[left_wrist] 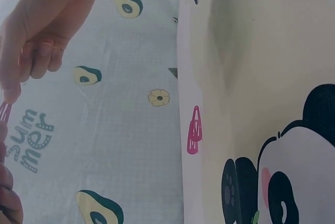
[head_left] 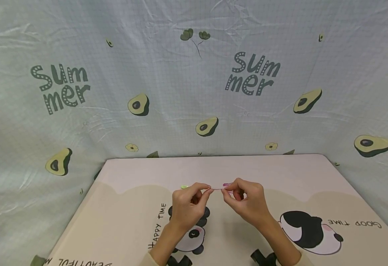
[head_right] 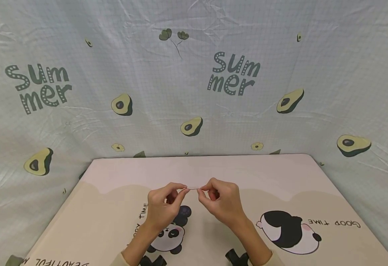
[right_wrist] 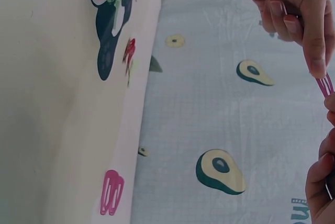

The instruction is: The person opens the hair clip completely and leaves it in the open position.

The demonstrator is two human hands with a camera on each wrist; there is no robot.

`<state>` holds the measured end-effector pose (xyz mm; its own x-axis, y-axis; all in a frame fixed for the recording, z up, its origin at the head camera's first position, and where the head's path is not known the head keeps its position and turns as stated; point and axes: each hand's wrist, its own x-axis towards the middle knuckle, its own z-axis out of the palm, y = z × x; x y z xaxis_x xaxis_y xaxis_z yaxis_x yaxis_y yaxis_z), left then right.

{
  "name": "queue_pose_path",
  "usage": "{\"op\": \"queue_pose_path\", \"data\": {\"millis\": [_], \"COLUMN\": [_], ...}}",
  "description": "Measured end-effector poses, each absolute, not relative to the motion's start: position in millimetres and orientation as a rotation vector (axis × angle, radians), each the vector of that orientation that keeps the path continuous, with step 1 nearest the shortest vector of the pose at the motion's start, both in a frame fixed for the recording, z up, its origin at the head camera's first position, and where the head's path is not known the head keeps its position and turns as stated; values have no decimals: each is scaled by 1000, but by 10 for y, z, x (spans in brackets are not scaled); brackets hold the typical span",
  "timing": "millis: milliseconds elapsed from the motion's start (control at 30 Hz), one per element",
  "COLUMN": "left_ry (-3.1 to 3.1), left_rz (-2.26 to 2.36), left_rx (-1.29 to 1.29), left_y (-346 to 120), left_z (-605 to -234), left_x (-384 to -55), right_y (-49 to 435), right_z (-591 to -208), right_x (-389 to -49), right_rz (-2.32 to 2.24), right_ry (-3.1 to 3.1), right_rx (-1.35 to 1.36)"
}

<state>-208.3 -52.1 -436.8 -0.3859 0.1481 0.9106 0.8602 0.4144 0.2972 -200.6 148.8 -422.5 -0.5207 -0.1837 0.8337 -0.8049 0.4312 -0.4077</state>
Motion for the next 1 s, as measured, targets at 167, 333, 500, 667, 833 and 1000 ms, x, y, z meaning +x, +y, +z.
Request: {"op": "queue_pose_path", "data": {"millis": [167, 333, 500, 667, 833, 1000], "left_ry": [-1790, -1786, -1786, -1784, -1786, -1785], "left_rz": [-1022, -1019, -1017, -1021, -1028, -1023], "left_rx": [-875, -880, -882, -876, -880, -881], "left_y": [-515, -513, -516, -520, -517, -517], "left_z": [-4362, -4364, -4376, -4388, -4389, -4383], "left_x": [-2078, -2073, -2080, -2084, -2082, -2075], "right_y": [1490, 1491, 1492, 1489, 1490, 1489], "right_z": [-4219, -4216, -4221, -4227, -4227, -4228], "right_x": [-2012, -2011, -2008, -2005, -2002, -2001], "right_rz": [1079, 1076, 1074, 1076, 1075, 1081], "right_ry": [-1932, -1925, -1928, -1938, -1939, -1935], "right_rx": [850, 858, 856, 854, 845, 846]}}
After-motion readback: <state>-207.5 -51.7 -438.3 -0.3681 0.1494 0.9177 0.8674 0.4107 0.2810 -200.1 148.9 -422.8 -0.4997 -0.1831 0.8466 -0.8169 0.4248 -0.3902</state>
